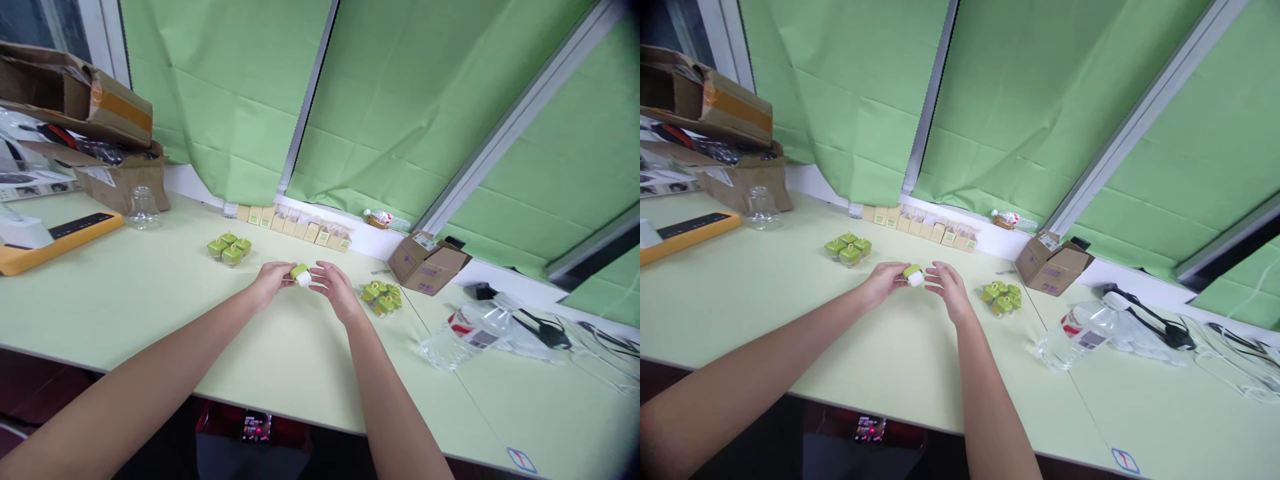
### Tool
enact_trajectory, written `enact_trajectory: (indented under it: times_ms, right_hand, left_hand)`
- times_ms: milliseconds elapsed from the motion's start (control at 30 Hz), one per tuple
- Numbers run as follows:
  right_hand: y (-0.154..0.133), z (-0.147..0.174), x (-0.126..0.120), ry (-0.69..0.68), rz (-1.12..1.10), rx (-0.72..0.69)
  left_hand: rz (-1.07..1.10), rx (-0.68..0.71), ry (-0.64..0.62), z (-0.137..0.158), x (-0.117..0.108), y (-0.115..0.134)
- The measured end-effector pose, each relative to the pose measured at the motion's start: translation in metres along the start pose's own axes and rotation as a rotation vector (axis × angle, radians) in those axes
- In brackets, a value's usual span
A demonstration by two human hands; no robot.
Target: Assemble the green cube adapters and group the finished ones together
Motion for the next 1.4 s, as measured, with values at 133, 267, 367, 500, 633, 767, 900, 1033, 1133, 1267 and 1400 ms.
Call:
enact_trajectory:
  times_ms: [133, 267, 367, 500, 633, 767, 900, 1033, 1133, 1267, 1400]
  right_hand:
    - [-0.007, 0.003, 0.021, -0.1, 0.052, 0.093]
    - [0.0, 0.002, 0.027, -0.112, 0.025, 0.16]
    - [0.005, 0.001, 0.027, -0.078, -0.006, 0.194]
    - [0.008, 0.002, 0.028, -0.041, -0.011, 0.234]
    - [0.008, 0.003, 0.028, -0.033, -0.041, 0.26]
    - [0.007, 0.005, 0.028, -0.075, -0.108, 0.283]
    - [0.008, 0.006, 0.029, -0.08, -0.112, 0.305]
    - [0.009, 0.005, 0.028, -0.02, -0.131, 0.289]
    - [0.009, 0.004, 0.023, 0.041, -0.2, 0.25]
    - [0.01, 0.002, 0.013, 0.124, -0.3, 0.218]
    - [0.011, 0.001, 0.008, 0.178, -0.342, 0.183]
  left_hand:
    - [-0.241, -0.006, -0.069, 0.003, 0.007, -0.005]
    - [-0.416, 0.008, -0.083, 0.003, 0.008, -0.007]
    - [-0.537, 0.049, -0.08, 0.001, 0.005, -0.008]
    - [-0.61, 0.112, -0.055, -0.001, 0.003, -0.009]
    - [-0.545, 0.112, -0.066, 0.002, 0.007, -0.008]
    - [-0.402, 0.054, -0.088, 0.007, 0.014, -0.005]
    - [-0.331, -0.053, -0.089, 0.011, 0.018, -0.006]
    - [-0.284, -0.063, -0.093, 0.011, 0.021, -0.004]
    - [-0.229, -0.037, -0.109, 0.012, 0.023, -0.001]
    - [-0.267, -0.012, -0.141, 0.012, 0.025, 0.0]
    - [-0.371, 0.106, -0.157, 0.007, 0.023, -0.006]
Point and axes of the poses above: each hand's wrist, its own z-axis away from the middle knuckle, its own x-axis out of the palm, y = z × x, the point moved 4 cm from there along -z, towards the middle knuckle, and after that the axes turned 13 degrees about -y, right-handed, at the moved point
